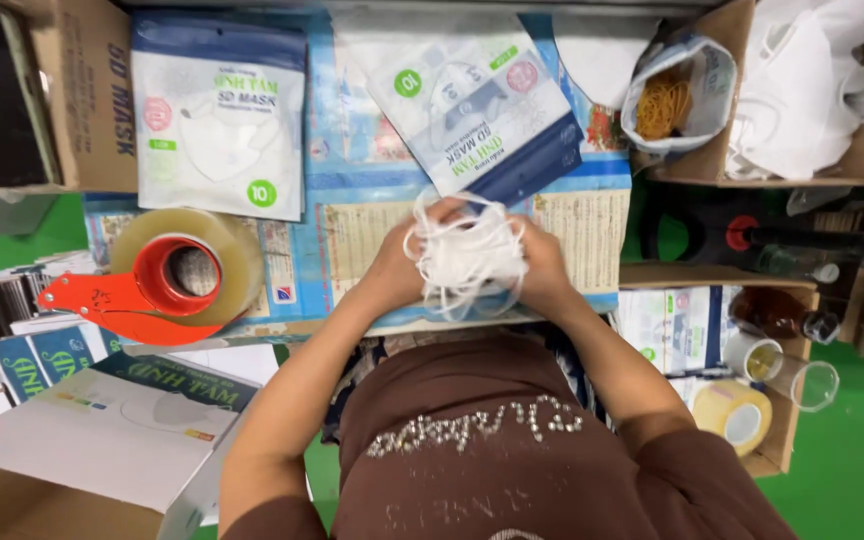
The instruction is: The person picks up face masks from a conveyor belt, places them into plastic pouches, and then packs the pouches into a cardboard box which is subsequently taped shut.
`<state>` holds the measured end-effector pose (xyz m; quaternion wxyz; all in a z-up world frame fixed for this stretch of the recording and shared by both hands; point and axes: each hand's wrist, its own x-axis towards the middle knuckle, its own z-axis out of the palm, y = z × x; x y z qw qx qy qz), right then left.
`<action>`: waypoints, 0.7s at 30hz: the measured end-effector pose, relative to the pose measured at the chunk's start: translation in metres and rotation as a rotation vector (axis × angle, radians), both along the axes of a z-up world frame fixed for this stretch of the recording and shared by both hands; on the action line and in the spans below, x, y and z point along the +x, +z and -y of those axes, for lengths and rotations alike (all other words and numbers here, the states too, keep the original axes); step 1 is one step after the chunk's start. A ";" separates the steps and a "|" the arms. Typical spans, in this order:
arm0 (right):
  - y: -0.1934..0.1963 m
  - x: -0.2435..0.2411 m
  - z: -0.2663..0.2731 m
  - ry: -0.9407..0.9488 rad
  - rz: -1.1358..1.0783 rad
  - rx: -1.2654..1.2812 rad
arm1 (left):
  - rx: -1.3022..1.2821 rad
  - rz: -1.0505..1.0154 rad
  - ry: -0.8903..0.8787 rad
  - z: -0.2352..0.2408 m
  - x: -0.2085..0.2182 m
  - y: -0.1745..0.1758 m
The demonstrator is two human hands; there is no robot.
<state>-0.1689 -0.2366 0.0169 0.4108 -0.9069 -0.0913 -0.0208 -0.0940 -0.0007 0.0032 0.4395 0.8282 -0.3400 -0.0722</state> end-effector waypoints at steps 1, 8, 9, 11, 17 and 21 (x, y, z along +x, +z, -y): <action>0.016 -0.005 0.008 -0.172 -0.370 0.309 | -0.211 -0.431 -0.005 -0.009 0.000 0.003; 0.021 -0.012 0.002 0.035 0.078 -0.082 | 0.049 -0.348 -0.251 -0.020 -0.013 0.010; 0.020 -0.017 -0.003 0.035 0.070 -0.078 | 0.052 -0.355 -0.250 -0.013 -0.022 0.009; 0.017 -0.016 -0.012 -0.049 0.003 0.005 | -0.160 0.013 -0.108 0.003 -0.027 0.007; -0.015 -0.029 0.000 -0.052 -0.312 0.276 | -0.112 0.049 -0.221 0.012 -0.042 0.019; 0.021 -0.026 0.004 0.073 -0.463 0.155 | -0.149 0.272 -0.262 0.015 -0.041 0.039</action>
